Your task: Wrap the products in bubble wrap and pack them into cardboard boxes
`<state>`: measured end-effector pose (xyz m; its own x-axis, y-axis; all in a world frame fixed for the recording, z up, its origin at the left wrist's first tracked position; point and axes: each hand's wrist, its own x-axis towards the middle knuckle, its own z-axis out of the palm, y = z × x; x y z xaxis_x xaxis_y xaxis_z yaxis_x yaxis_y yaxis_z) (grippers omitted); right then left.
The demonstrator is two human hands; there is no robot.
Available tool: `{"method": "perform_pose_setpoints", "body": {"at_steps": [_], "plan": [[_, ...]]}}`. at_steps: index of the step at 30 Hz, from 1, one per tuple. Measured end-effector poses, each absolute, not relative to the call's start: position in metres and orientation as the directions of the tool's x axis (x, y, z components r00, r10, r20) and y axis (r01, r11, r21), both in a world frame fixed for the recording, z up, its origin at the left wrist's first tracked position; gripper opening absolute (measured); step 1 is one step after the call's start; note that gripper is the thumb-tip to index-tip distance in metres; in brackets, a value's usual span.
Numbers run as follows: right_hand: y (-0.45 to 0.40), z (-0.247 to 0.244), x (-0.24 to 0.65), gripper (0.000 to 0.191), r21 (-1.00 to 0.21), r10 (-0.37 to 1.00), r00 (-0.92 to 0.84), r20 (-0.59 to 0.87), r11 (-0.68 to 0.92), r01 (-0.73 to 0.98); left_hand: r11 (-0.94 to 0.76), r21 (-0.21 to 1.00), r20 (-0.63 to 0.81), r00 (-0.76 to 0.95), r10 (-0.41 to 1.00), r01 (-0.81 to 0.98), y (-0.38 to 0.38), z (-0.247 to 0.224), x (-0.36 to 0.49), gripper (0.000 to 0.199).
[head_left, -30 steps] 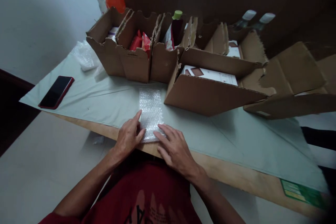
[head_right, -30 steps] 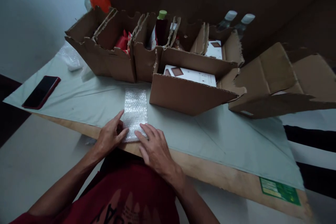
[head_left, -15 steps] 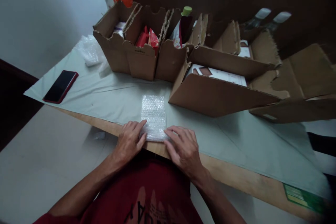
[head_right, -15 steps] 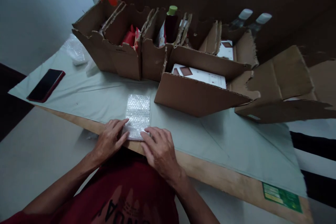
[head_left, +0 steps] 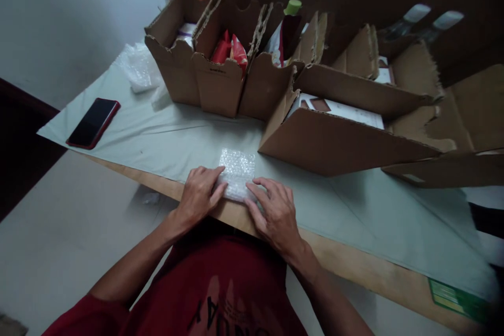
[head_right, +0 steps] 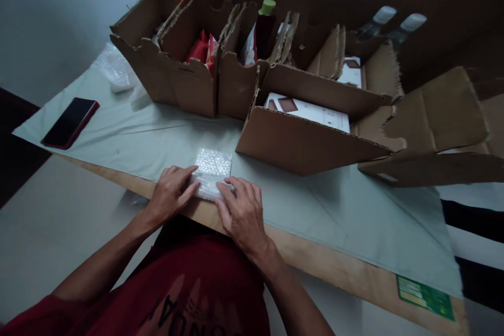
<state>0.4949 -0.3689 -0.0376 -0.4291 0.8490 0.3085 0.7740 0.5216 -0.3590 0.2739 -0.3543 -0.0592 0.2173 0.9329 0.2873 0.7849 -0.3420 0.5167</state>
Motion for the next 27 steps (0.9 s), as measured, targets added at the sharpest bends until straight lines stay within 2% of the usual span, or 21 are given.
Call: {"method": "perform_pose_setpoints", "body": {"at_steps": [3, 5, 7, 9, 11, 12, 15, 17, 19, 22, 23, 24, 27], "plan": [[-0.359, -0.038, 0.489, 0.033, -0.328, 0.818, -0.531, 0.219, 0.575, 0.75, -0.267, 0.516, 0.254, 0.152, 0.955, 0.814, -0.342, -0.061, 0.275, 0.03], [-0.346, -0.041, 0.486, 0.031, -0.374, 0.818, -0.549, 0.171, 0.57, 0.732, -0.21, 0.63, 0.254, 0.057, 0.966, 0.748, -0.347, -0.057, 0.272, 0.03], [-0.332, -0.043, 0.485, 0.028, -0.466, 0.853, -0.496, 0.163, 0.51, 0.723, -0.088, 0.821, 0.16, -0.08, 0.984, 0.564, -0.363, -0.05, 0.269, 0.034], [-0.325, -0.043, 0.486, 0.028, -0.582, 0.904, -0.399, 0.156, 0.41, 0.702, 0.111, 0.964, -0.077, -0.147, 0.986, 0.242, -0.381, -0.043, 0.271, 0.04], [-0.33, -0.04, 0.486, 0.029, -0.688, 0.939, -0.323, 0.118, 0.312, 0.655, 0.292, 0.951, -0.3, -0.072, 0.951, -0.104, -0.396, -0.04, 0.278, 0.049], [-0.336, -0.038, 0.485, 0.029, -0.733, 0.948, -0.307, 0.088, 0.27, 0.624, 0.343, 0.91, -0.355, -0.011, 0.935, -0.233, -0.4, -0.04, 0.284, 0.054], [-0.363, -0.032, 0.485, 0.026, -0.809, 0.951, -0.309, 0.031, 0.205, 0.551, 0.401, 0.821, -0.406, 0.079, 0.911, -0.407, -0.403, -0.041, 0.302, 0.058], [-0.376, -0.028, 0.489, 0.021, -0.794, 0.956, -0.287, 0.058, 0.219, 0.567, 0.43, 0.821, -0.442, 0.059, 0.895, -0.375, -0.4, -0.039, 0.31, 0.054], [-0.381, -0.023, 0.498, 0.024, -0.774, 0.965, -0.24, 0.104, 0.23, 0.59, 0.45, 0.859, -0.452, 0.05, 0.891, -0.243, -0.396, -0.033, 0.314, 0.05], [-0.38, -0.009, 0.518, 0.066, -0.861, 0.965, -0.258, 0.053, 0.175, 0.478, 0.364, 0.93, -0.367, 0.165, 0.915, 0.052, -0.392, -0.021, 0.315, 0.04], [-0.379, -0.004, 0.523, 0.074, -0.895, 0.956, -0.293, 0.012, 0.141, 0.423, 0.307, 0.943, -0.33, 0.22, 0.918, 0.13, -0.391, -0.019, 0.315, 0.036], [-0.379, 0.0, 0.527, 0.072, -0.917, 0.945, -0.325, -0.031, 0.102, 0.385, 0.257, 0.949, -0.299, 0.264, 0.917, 0.181, -0.391, -0.017, 0.316, 0.034], [-0.379, 0.005, 0.531, 0.027, -0.927, 0.945, -0.311, -0.097, 0.029, 0.375, 0.207, 0.959, -0.261, 0.319, 0.911, 0.195, -0.392, -0.019, 0.32, 0.04]]}}
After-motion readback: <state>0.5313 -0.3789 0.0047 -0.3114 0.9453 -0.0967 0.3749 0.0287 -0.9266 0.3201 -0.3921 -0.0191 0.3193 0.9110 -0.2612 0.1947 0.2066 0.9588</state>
